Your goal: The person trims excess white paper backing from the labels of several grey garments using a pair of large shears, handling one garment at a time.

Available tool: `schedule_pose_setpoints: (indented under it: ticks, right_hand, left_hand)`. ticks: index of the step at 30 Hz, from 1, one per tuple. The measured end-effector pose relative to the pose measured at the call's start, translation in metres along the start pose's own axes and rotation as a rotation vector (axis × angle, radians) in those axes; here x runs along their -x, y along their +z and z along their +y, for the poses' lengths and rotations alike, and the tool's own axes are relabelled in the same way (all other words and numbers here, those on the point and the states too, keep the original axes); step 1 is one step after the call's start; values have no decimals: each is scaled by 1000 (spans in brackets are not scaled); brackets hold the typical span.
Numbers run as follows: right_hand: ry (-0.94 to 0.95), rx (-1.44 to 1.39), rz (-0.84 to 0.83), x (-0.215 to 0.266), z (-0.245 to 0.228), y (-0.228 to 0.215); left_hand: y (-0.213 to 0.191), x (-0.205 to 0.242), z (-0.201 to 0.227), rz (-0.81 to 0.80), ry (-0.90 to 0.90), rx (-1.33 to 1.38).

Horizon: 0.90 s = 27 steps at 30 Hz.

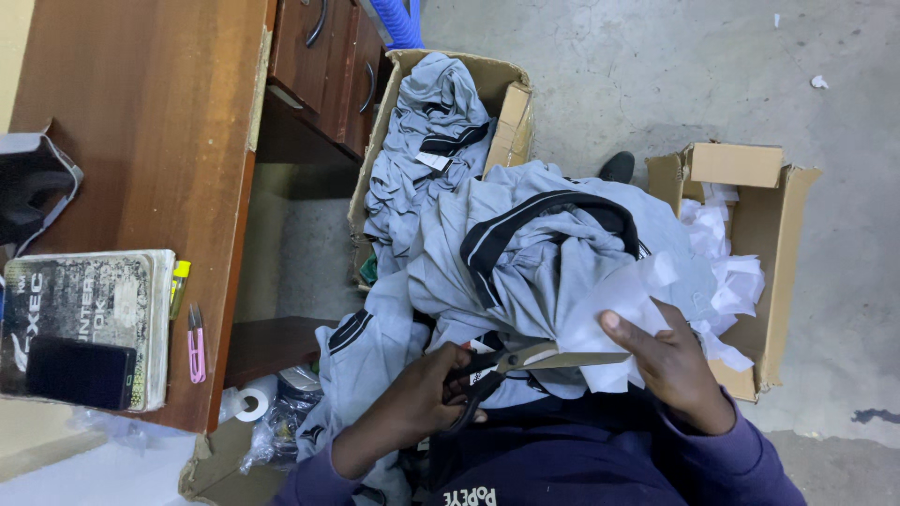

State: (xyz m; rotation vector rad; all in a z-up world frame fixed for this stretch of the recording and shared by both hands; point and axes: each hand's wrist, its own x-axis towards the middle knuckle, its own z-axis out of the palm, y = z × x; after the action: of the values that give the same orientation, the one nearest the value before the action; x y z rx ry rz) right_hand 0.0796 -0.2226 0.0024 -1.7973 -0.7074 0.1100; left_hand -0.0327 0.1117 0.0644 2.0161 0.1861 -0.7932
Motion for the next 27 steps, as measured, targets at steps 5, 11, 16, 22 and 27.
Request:
schedule_pose_setpoints:
  ticks: [5,11,16,22,27]
  right_hand:
    - [579,-283,269,-26,-54,2]
    - [660,-435,441,-41,-64,-6]
    - [657,-333,320,-21,-49,3]
    - [497,-179,272,11,-19,23]
    - [370,-178,231,25,-8,26]
  left_hand:
    - [11,3,-8,98,122,-19]
    - [12,12,-23,13,10,-261]
    - [18,17,-10,42,123,-157]
    - [12,20,25,-36,67,-111]
    - [6,24,40,-66,23,-83]
